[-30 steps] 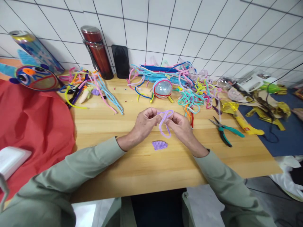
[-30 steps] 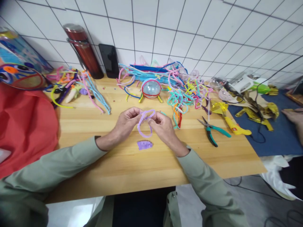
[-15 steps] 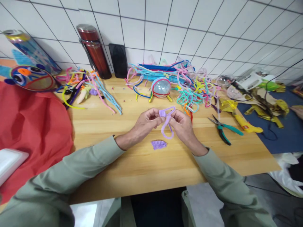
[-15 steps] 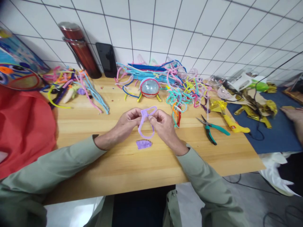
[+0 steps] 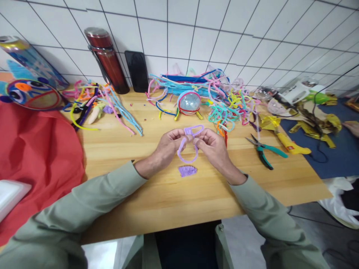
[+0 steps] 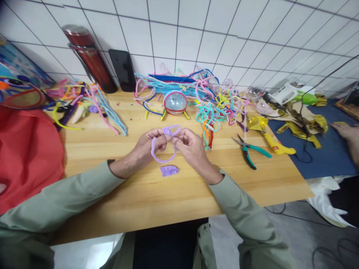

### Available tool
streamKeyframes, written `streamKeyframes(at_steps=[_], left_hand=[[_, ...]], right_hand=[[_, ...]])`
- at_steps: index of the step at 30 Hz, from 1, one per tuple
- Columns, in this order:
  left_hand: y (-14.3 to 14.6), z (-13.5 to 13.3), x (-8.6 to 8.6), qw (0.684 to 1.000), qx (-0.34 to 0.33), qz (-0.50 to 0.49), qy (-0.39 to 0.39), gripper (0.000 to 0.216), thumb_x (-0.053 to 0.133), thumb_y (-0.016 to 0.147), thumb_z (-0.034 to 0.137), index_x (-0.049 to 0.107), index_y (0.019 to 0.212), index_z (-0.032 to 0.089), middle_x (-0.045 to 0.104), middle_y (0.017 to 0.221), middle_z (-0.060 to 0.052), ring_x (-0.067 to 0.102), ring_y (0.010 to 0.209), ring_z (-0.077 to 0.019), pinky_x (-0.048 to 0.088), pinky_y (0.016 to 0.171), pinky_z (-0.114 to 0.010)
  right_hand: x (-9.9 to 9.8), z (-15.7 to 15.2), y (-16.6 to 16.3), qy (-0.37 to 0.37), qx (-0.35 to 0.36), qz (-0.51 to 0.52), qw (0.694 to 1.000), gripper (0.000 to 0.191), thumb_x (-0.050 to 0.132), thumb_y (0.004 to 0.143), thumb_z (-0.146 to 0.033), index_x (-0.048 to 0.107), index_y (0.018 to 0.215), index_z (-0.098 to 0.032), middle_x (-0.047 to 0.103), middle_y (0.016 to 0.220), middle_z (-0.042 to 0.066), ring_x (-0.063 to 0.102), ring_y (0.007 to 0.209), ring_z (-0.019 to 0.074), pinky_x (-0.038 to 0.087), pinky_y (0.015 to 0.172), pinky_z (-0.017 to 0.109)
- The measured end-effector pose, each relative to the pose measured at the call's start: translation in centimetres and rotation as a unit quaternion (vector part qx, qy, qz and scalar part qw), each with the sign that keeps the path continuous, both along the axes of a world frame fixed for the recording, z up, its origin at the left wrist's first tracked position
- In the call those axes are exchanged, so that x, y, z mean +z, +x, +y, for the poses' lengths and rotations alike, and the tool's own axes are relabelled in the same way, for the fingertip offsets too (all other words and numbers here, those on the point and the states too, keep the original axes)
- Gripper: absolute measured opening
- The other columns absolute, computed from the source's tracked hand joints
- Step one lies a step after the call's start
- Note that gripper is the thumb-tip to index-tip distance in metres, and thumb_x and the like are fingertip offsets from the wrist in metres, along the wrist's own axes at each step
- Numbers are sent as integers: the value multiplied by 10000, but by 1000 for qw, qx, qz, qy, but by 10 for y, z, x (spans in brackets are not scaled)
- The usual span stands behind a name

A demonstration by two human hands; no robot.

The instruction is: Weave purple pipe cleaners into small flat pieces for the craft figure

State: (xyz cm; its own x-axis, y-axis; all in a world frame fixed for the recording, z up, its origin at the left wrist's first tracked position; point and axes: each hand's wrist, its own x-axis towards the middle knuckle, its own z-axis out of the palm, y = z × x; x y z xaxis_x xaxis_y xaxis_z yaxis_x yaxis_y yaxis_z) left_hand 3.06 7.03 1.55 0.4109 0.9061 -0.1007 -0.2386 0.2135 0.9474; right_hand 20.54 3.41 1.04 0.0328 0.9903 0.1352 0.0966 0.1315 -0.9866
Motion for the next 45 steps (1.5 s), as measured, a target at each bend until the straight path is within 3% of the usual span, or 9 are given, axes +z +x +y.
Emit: streamKeyframes(at_steps=[14, 17, 19, 21, 24, 27, 31, 45], left_hand=[[-1, -1, -2, 1000, 6, 2, -14, 375, 912, 641, 443, 654, 670, 172, 506, 566, 63, 374, 523, -63, 300, 534, -235], [-1, -2, 0, 1000, 1, 4, -28, 365, 885, 645, 440, 634, 656, 175, 511, 566, 56, 382, 512, -64, 290, 522, -237], [-2, -3, 3, 1000, 6, 6, -29, 374, 868, 659, 444, 605, 634, 180, 508, 561, 51, 389, 509, -68, 291, 518, -239], [-2, -3, 6, 999, 11, 5, -34, 369, 858, 666, 427, 582, 624, 186, 500, 556, 52, 390, 508, -70, 294, 517, -240], [-3, -3, 6, 999, 13, -11, -46, 356, 851, 663, 410, 574, 622, 189, 488, 554, 55, 382, 506, -70, 294, 513, -242], [-2, -2, 4, 998, 21, -20, -60, 341, 854, 652, 389, 581, 619, 188, 499, 565, 52, 391, 515, -70, 311, 521, -243], [-1, -3, 3, 997, -1, -24, -71, 329, 871, 666, 378, 608, 638, 182, 505, 571, 51, 393, 524, -72, 300, 523, -245], [-2, -3, 3, 996, -19, -46, -70, 203, 817, 686, 333, 711, 696, 160, 629, 694, 4, 439, 554, -72, 321, 528, -232]], right_hand=[[-2, 0, -1, -14, 18, 32, 999, 293, 829, 835, -391, 629, 1004, -259, 741, 814, -26, 683, 694, 153, 539, 621, 285], [-5, -1, 1, 0, 27, -4, 1000, 254, 765, 903, -380, 612, 1076, -276, 745, 831, -20, 716, 728, 176, 580, 651, 316], [-5, -2, 4, 58, 5, -76, 995, 222, 695, 957, -327, 600, 1152, -282, 752, 892, 1, 736, 784, 193, 615, 704, 354], [-4, -3, 8, 169, -42, -183, 967, 274, 656, 968, -242, 596, 1232, -283, 756, 1063, 54, 752, 946, 230, 641, 785, 405], [-2, -2, 14, 329, -86, -329, 881, 396, 668, 946, -164, 611, 1315, -296, 670, 1383, 117, 669, 1287, 310, 625, 993, 527], [1, 0, 16, 374, -75, -401, 833, 393, 684, 971, -177, 640, 1329, -333, 597, 1540, 98, 567, 1453, 341, 520, 1173, 615], [1, 2, 18, 362, -42, -431, 825, 274, 663, 1004, -207, 708, 1244, -332, 652, 1504, 73, 587, 1439, 332, 464, 1229, 632], [1, 3, 22, 390, -38, -422, 817, 203, 709, 955, -214, 730, 1142, -289, 702, 1434, 114, 668, 1329, 340, 543, 1098, 597]])
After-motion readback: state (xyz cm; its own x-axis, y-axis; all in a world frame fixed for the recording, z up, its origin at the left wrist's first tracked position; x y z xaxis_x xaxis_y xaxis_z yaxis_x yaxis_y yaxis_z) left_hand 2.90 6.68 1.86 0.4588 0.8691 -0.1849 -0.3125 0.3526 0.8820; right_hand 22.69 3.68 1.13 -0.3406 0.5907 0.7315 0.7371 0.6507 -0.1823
